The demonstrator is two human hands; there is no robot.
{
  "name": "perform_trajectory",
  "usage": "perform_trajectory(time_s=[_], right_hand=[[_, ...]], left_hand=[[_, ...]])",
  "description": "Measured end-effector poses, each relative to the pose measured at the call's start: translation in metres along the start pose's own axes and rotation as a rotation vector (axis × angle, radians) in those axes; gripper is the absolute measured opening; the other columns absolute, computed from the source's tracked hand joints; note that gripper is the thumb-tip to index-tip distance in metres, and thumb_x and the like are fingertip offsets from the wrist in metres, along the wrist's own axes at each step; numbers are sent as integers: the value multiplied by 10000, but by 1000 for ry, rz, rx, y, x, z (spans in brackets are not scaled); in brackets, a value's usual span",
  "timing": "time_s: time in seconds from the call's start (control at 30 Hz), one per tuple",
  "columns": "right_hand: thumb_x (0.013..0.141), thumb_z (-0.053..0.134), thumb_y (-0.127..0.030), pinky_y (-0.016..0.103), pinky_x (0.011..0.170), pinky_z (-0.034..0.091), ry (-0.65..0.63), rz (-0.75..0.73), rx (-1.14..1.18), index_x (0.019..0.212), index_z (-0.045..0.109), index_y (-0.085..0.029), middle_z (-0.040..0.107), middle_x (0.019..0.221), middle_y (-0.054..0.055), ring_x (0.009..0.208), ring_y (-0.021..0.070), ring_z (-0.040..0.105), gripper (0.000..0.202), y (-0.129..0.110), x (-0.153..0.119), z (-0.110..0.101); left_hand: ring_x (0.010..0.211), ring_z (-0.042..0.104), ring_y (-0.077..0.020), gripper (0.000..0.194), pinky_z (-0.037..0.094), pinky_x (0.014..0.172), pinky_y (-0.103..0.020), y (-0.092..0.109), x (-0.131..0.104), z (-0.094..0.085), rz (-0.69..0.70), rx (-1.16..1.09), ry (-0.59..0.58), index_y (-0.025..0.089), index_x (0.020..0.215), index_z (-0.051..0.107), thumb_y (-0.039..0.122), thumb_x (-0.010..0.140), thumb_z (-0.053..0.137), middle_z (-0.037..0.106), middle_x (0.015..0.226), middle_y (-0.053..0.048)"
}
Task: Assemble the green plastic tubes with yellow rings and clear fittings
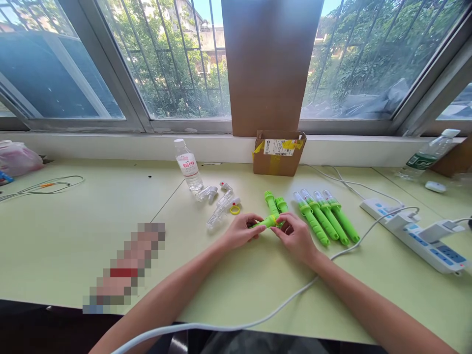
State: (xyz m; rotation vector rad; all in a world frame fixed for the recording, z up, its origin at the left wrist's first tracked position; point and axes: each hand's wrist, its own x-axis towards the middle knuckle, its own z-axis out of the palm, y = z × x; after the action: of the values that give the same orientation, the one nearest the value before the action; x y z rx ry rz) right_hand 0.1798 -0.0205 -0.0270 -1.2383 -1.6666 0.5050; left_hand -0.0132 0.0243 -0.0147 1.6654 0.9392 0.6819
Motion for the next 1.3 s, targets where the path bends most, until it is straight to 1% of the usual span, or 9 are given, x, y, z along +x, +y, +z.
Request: perform_trajectory(time_s=[0.23, 0.43, 0.6, 0.73, 0.8, 0.93, 1.1, 1.3], right_hand=[[798, 635, -297, 256, 479, 484, -19, 4, 7, 867, 568, -188, 583, 955, 58, 552, 111, 567, 145, 1, 0, 0], [818, 605, -311, 263, 482, 494, -17, -7, 6, 875, 571, -192, 591, 949, 63, 563, 120, 570, 136, 3, 0, 1], [835, 589, -306, 260, 485, 486, 11, -16, -8, 846, 579, -187, 595, 940, 64, 554, 116, 569, 119, 3, -2, 3], [839, 589, -312, 261, 499, 499, 29, -32, -18, 828, 590, -182, 593, 950, 69, 554, 114, 575, 130, 1, -4, 4], [842, 587, -317, 259, 500, 501, 38, -36, -22, 824, 593, -180, 592, 945, 69, 553, 113, 574, 138, 0, -4, 4], [840, 591, -332, 256, 485, 495, 32, -34, -21, 833, 594, -182, 595, 947, 71, 546, 113, 572, 150, -1, -3, 3], [838, 594, -314, 262, 489, 493, 29, -25, -30, 840, 594, -185, 602, 953, 71, 545, 112, 573, 130, -1, -1, 2], [832, 596, -316, 261, 475, 492, 22, -18, -21, 839, 593, -184, 602, 946, 71, 537, 112, 571, 132, -1, -1, 2]], left_hand=[[570, 580, -105, 425, 414, 448, -176, -1, 1, -1, -53, -96, -7, 156, 973, 614, 505, 733, 648, 617, 708, -21], [527, 586, -104, 461, 455, 492, -209, -2, 2, -5, -99, -156, -25, 165, 995, 594, 531, 720, 654, 634, 658, -11], [508, 569, -94, 415, 450, 476, -204, -1, 2, -6, -77, -129, -46, 166, 942, 577, 524, 740, 634, 617, 660, -2], [510, 552, -90, 414, 447, 455, -200, 2, 1, -6, -33, -89, -35, 172, 873, 550, 450, 638, 748, 562, 648, 37], [508, 538, -83, 416, 435, 445, -196, 2, 0, -5, -7, -85, -34, 170, 853, 537, 418, 613, 770, 552, 656, 43], [513, 537, -84, 369, 424, 446, -195, 3, -1, -3, -2, -68, -34, 157, 827, 529, 449, 685, 704, 568, 659, 24], [510, 534, -90, 372, 431, 463, -201, 6, -2, -2, -12, -41, -79, 150, 861, 527, 484, 744, 640, 572, 612, 13], [532, 562, -99, 408, 435, 474, -200, 9, -3, -2, -39, 32, -91, 146, 896, 561, 538, 781, 569, 631, 685, -28]])
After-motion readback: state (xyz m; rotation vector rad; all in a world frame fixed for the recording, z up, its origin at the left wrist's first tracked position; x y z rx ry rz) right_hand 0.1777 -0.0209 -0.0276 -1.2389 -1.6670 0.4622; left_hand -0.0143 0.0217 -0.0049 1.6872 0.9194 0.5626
